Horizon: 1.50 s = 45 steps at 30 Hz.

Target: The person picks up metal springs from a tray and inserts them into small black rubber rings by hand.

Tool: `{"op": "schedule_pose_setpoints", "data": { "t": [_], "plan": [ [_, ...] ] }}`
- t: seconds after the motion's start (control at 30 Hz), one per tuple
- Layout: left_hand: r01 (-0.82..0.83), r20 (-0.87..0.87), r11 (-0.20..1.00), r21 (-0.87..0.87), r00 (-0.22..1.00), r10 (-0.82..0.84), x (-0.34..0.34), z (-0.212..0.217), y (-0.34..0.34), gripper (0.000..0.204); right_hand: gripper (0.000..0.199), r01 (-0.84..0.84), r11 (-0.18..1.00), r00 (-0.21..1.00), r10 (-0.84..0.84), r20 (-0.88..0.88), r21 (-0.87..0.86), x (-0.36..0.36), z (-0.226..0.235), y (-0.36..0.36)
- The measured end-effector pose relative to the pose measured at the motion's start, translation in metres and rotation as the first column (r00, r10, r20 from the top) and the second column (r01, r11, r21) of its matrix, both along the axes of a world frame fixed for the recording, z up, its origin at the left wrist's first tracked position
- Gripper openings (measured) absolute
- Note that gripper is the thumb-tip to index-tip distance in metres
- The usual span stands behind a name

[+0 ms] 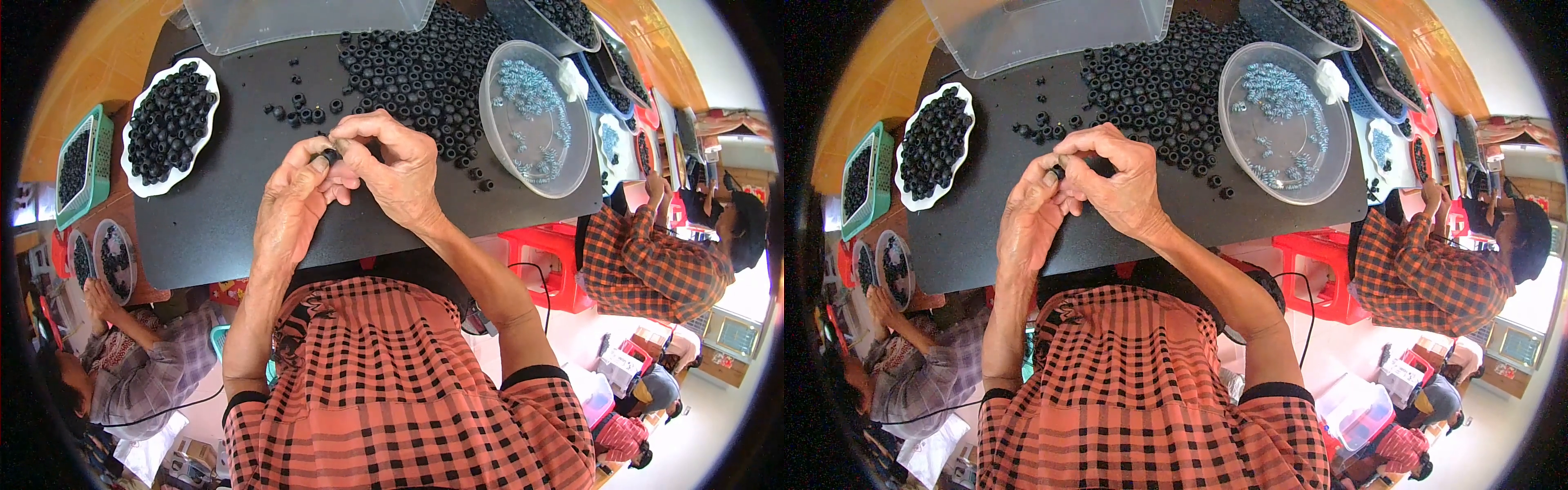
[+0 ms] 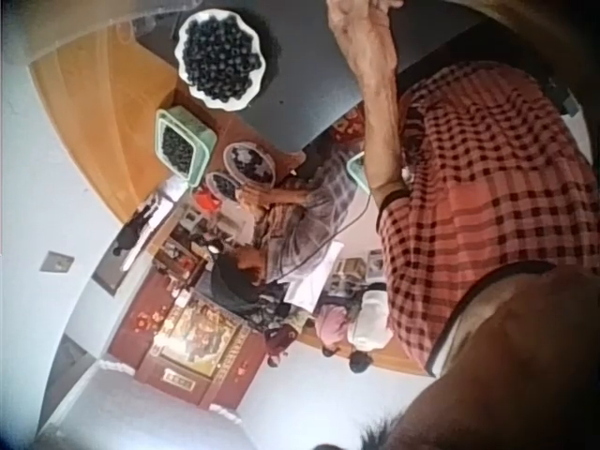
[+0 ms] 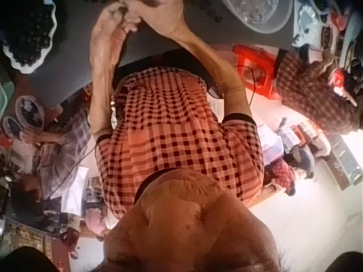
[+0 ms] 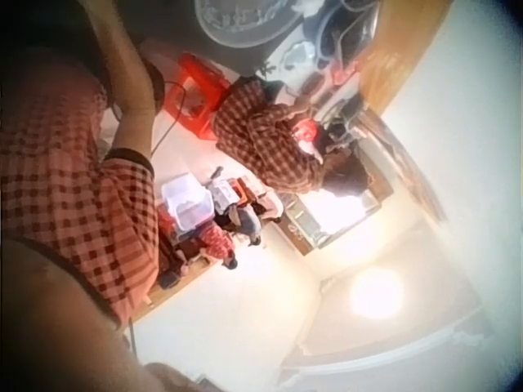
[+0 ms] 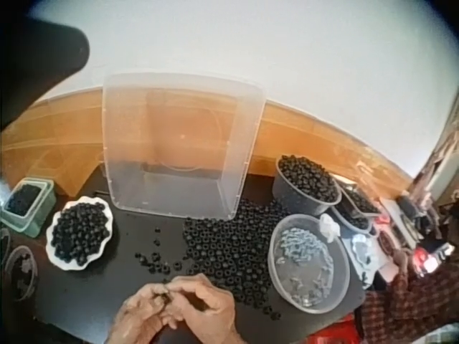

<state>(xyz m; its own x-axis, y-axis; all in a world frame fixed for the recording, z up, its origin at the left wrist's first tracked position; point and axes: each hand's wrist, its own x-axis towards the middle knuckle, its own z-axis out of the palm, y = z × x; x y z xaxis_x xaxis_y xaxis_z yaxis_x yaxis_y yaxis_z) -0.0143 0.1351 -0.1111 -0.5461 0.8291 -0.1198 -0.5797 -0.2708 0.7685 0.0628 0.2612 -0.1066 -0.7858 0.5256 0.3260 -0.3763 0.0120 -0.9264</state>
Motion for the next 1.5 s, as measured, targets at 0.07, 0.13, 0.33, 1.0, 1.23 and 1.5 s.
{"op": "schedule_pose_setpoints", "data": {
  "t": [0.07, 0.13, 0.33, 1.0, 1.23, 1.5],
  "plan": [
    [-0.010, -0.028, 1.000, -0.006, 1.000, 0.010, 0.002, 0.001, 0.001, 0.023, 0.013, -0.023, 0.999, 0.999, 0.024, 0.029, -0.048, 0.002, 0.001, -0.001],
    [-0.022, -0.056, 1.000, -0.013, 0.998, 0.022, 0.004, 0.003, 0.001, 0.022, 0.013, -0.046, 0.994, 0.997, 0.052, 0.057, -0.096, 0.003, 0.002, 0.000],
    [-0.118, -0.158, 0.990, -0.076, 0.982, 0.105, 0.008, 0.003, 0.002, 0.017, 0.012, -0.005, 0.984, 1.000, 0.004, 0.007, 0.175, -0.001, -0.010, 0.003],
    [-0.185, -0.374, 0.964, -0.191, 0.922, 0.103, 0.009, 0.002, -0.002, 0.016, 0.011, 0.056, 0.901, 0.998, -0.058, -0.008, 0.431, -0.004, -0.007, 0.005],
    [-0.190, -0.249, 0.978, -0.086, 0.954, 0.164, 0.005, 0.000, -0.002, 0.016, 0.010, 0.023, 0.983, 0.996, -0.038, 0.080, 0.181, 0.001, -0.002, 0.000],
    [-0.206, -0.206, 0.972, -0.110, 0.962, 0.181, 0.007, -0.003, 0.000, 0.016, 0.010, 0.116, 0.864, 0.992, -0.122, -0.019, 0.490, -0.002, -0.001, -0.001]
  ]
}}
